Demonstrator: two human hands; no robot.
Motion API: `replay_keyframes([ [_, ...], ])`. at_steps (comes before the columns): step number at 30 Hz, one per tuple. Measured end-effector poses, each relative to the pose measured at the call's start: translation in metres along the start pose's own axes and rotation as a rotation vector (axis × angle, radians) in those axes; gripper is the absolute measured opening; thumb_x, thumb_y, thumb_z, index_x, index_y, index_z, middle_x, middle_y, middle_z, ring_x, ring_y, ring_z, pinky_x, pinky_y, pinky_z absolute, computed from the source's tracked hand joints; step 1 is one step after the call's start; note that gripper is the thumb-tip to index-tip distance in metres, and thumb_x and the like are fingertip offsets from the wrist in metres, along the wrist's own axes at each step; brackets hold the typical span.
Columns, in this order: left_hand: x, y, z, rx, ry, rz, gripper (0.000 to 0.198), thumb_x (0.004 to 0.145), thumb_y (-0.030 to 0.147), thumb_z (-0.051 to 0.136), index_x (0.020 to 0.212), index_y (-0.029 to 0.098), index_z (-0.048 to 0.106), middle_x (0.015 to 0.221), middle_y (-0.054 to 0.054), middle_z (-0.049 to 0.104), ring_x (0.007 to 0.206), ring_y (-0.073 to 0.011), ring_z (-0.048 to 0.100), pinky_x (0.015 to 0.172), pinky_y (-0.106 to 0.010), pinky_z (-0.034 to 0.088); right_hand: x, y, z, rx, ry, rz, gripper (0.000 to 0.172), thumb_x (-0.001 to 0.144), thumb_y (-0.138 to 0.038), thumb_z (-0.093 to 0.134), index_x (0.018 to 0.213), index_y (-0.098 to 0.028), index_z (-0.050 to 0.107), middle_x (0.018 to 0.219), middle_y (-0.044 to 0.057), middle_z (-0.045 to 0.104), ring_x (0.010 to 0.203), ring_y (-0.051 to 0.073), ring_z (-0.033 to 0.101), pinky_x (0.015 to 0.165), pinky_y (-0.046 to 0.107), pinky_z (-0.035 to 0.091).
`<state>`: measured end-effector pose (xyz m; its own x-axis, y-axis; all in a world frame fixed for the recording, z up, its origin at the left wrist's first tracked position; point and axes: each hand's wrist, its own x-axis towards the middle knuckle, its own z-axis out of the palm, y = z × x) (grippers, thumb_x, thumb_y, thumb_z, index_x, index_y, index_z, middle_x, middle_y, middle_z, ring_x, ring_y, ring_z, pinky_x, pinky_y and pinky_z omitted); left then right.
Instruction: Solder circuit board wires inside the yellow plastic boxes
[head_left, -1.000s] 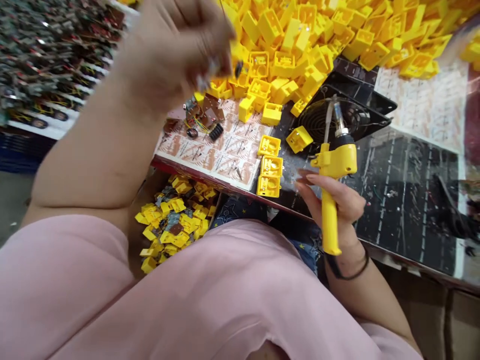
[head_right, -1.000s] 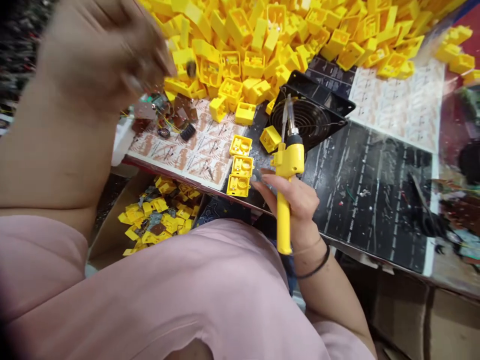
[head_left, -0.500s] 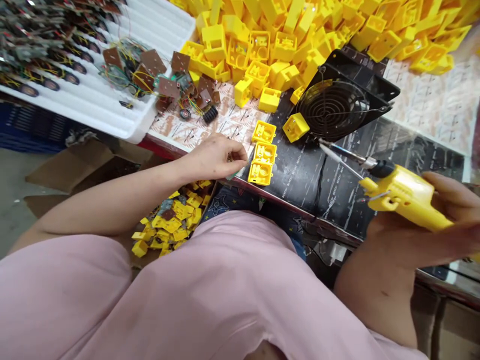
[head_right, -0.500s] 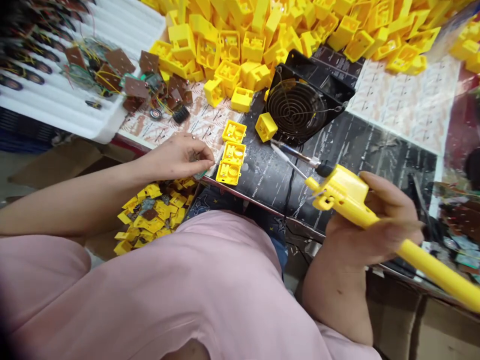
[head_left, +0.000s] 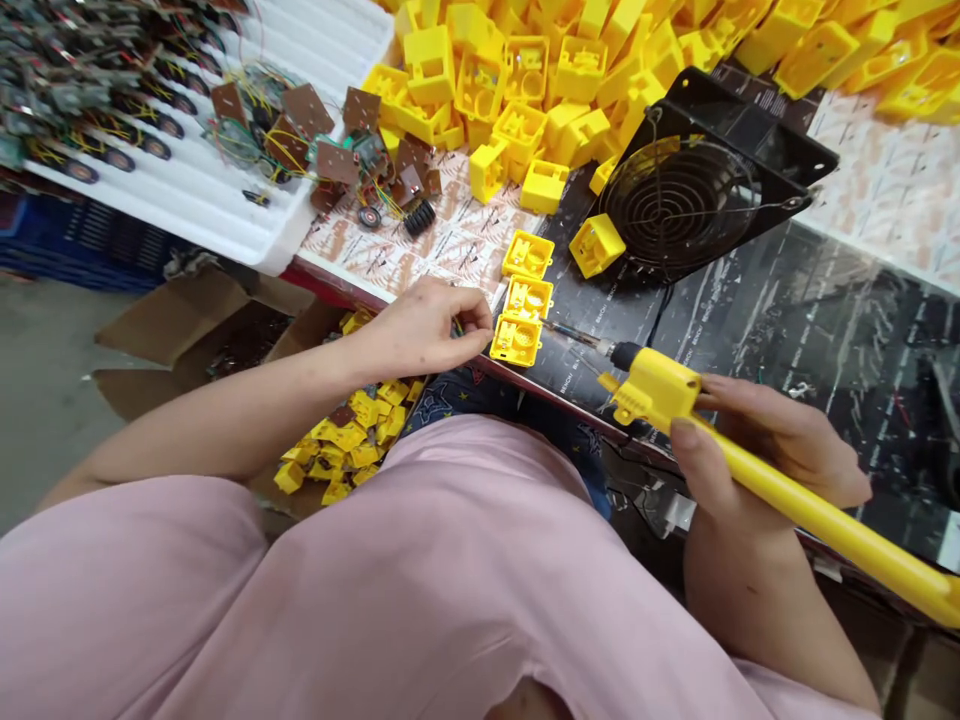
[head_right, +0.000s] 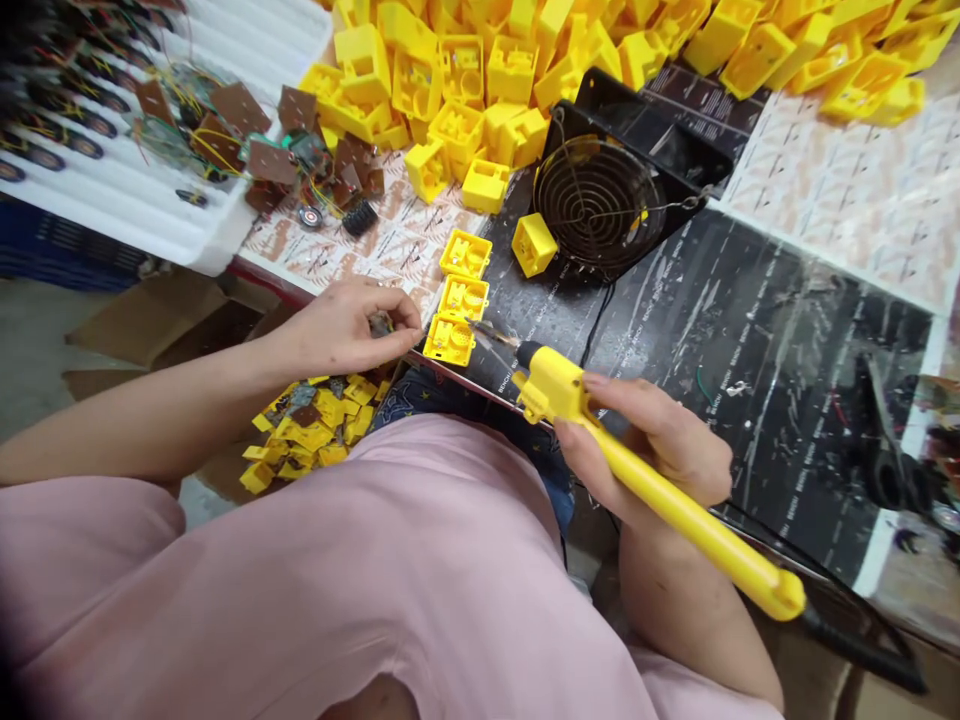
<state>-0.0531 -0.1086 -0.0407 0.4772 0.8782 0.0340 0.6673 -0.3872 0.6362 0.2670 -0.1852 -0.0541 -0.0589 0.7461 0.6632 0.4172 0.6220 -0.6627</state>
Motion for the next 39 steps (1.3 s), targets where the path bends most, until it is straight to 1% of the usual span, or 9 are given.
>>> replay_keyframes([
  [3, -0.006, 0.003, 0.003, 0.109, 0.020, 0.051, 0.022, 0.082, 0.032, 0.052, 0.074, 0.018, 0.067, 0.064, 0.002, 0.067, 0.062, -0.0129, 0.060, 0.088, -0.035, 0.049, 0.004, -0.004, -0.001, 0.024, -0.136, -0.211, 0.068, 0.076, -0.009, 0.089, 0.140, -0.025, 0.070, 0.095, 0.005, 0.083, 0.069, 0.018, 0.077, 0.054, 0.024, 0.063],
  [4, -0.007, 0.004, 0.004, 0.142, 0.026, 0.076, 0.023, 0.084, 0.032, 0.051, 0.074, 0.018, 0.067, 0.063, 0.002, 0.067, 0.062, -0.0131, 0.060, 0.091, -0.037, 0.049, 0.006, -0.006, 0.001, 0.024, -0.186, -0.211, 0.068, 0.079, -0.009, 0.087, 0.142, -0.024, 0.068, 0.092, 0.005, 0.082, 0.070, 0.019, 0.078, 0.054, 0.025, 0.063],
  [7, -0.009, 0.005, 0.009, 0.245, 0.052, 0.155, 0.027, 0.090, 0.031, 0.048, 0.077, 0.019, 0.068, 0.064, 0.001, 0.069, 0.063, -0.0149, 0.062, 0.096, -0.040, 0.048, 0.010, -0.011, 0.006, 0.021, -0.291, -0.211, 0.048, 0.087, -0.016, 0.082, 0.132, -0.026, 0.071, 0.080, 0.001, 0.079, 0.064, 0.019, 0.076, 0.051, 0.025, 0.062],
  [10, -0.008, 0.005, 0.012, 0.338, 0.070, 0.228, 0.027, 0.091, 0.026, 0.046, 0.079, 0.018, 0.068, 0.064, 0.000, 0.070, 0.063, -0.0168, 0.063, 0.094, -0.040, 0.048, 0.011, -0.011, 0.010, -0.028, -0.288, -0.213, 0.018, 0.090, -0.024, 0.081, 0.106, -0.027, 0.073, 0.076, 0.000, 0.076, 0.060, 0.017, 0.073, 0.051, 0.026, 0.061],
  [12, -0.007, 0.004, 0.013, 0.375, 0.078, 0.264, 0.026, 0.091, 0.024, 0.047, 0.079, 0.018, 0.069, 0.063, 0.001, 0.070, 0.061, -0.0175, 0.063, 0.092, -0.040, 0.049, 0.011, -0.010, 0.012, -0.066, -0.282, -0.221, 0.012, 0.089, -0.028, 0.082, 0.096, -0.028, 0.072, 0.073, -0.002, 0.074, 0.056, 0.016, 0.071, 0.049, 0.027, 0.060],
  [19, -0.007, 0.004, 0.013, 0.367, 0.127, 0.306, 0.023, 0.091, 0.023, 0.050, 0.079, 0.019, 0.068, 0.062, 0.002, 0.069, 0.058, -0.0158, 0.062, 0.089, -0.037, 0.049, 0.029, -0.018, 0.012, -0.126, -0.394, -0.264, 0.013, 0.091, -0.027, 0.082, 0.087, -0.026, 0.070, 0.072, -0.001, 0.075, 0.056, 0.015, 0.070, 0.050, 0.023, 0.058],
  [29, -0.004, 0.003, 0.017, 0.389, 0.111, 0.281, 0.023, 0.087, 0.024, 0.048, 0.076, 0.019, 0.068, 0.058, 0.002, 0.065, 0.057, -0.0167, 0.060, 0.089, -0.039, 0.047, 0.039, -0.024, 0.018, -0.016, -0.432, -0.391, 0.023, 0.082, -0.002, 0.083, 0.089, -0.017, 0.068, 0.073, 0.002, 0.073, 0.061, 0.015, 0.071, 0.056, 0.024, 0.059],
  [36, -0.002, 0.007, 0.013, 0.372, 0.029, 0.214, 0.024, 0.086, 0.027, 0.048, 0.076, 0.020, 0.068, 0.061, 0.001, 0.067, 0.059, -0.0168, 0.061, 0.091, -0.041, 0.047, 0.046, -0.024, 0.011, -0.011, -0.482, -0.306, 0.025, 0.083, -0.011, 0.086, 0.095, -0.025, 0.070, 0.078, -0.002, 0.076, 0.065, 0.015, 0.074, 0.059, 0.026, 0.063],
  [39, -0.001, 0.009, 0.011, 0.376, 0.007, 0.181, 0.020, 0.084, 0.027, 0.051, 0.077, 0.021, 0.068, 0.061, 0.001, 0.067, 0.062, -0.0173, 0.062, 0.091, -0.040, 0.047, 0.046, -0.023, 0.011, 0.010, -0.499, -0.342, 0.022, 0.084, -0.013, 0.085, 0.093, -0.027, 0.070, 0.075, -0.003, 0.075, 0.062, 0.015, 0.073, 0.057, 0.026, 0.063],
])
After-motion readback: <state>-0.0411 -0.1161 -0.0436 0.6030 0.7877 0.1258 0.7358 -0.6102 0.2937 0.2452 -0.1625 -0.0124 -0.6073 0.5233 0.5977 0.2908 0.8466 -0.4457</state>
